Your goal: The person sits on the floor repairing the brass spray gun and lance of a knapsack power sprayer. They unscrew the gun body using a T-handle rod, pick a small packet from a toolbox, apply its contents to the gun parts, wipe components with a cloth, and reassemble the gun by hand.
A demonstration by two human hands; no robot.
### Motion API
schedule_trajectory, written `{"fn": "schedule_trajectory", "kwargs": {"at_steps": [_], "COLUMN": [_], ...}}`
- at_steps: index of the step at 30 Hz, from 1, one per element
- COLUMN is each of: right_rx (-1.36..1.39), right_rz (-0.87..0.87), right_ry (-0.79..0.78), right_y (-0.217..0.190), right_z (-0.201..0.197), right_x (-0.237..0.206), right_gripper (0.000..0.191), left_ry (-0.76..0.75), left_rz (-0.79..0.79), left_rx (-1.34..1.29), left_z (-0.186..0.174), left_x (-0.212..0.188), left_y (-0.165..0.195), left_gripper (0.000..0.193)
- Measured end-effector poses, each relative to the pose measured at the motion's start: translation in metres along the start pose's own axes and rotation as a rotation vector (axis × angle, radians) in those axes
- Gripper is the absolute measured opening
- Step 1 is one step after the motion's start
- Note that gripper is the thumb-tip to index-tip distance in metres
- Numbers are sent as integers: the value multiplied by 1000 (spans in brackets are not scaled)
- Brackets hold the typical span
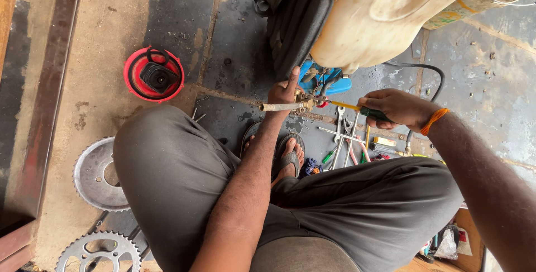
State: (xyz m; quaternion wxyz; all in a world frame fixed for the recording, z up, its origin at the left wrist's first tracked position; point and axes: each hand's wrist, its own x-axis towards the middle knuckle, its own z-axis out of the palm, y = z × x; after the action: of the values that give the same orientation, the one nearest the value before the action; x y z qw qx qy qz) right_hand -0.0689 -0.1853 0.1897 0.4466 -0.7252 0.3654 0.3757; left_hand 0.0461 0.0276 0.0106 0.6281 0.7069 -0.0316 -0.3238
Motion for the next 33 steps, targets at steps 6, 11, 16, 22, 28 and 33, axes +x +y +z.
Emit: {"fn": "schedule_trajectory", "kwargs": {"at_steps": [6, 11, 16, 22, 28, 33], "right_rx": [-867, -283, -388, -204, -493, -382], "right_rz": [-540, -47, -161, -37, -219, -248], "right_ry": [472, 129, 58, 92, 87, 256], "right_y": [6, -6, 1, 2, 10, 16], "right_z": [20, 13, 8, 6, 5, 14], "right_x": [-22, -13, -13, -6, -10, -11], "right_gripper": [28, 34, 35, 38, 35, 38], "left_ry": [-1, -18, 1, -30, -16, -20], "left_rz": [-9, -31, -14, 59, -4, 4], "left_rx": [9, -7, -39, -74, -35, -54], "left_z": [0, -2, 5, 5, 10, 10], "left_x": [-1, -1, 0, 2, 2, 3], "left_y": [0, 0, -2, -5, -2, -4], "left_gripper": [94, 95, 91, 85, 85, 84]}}
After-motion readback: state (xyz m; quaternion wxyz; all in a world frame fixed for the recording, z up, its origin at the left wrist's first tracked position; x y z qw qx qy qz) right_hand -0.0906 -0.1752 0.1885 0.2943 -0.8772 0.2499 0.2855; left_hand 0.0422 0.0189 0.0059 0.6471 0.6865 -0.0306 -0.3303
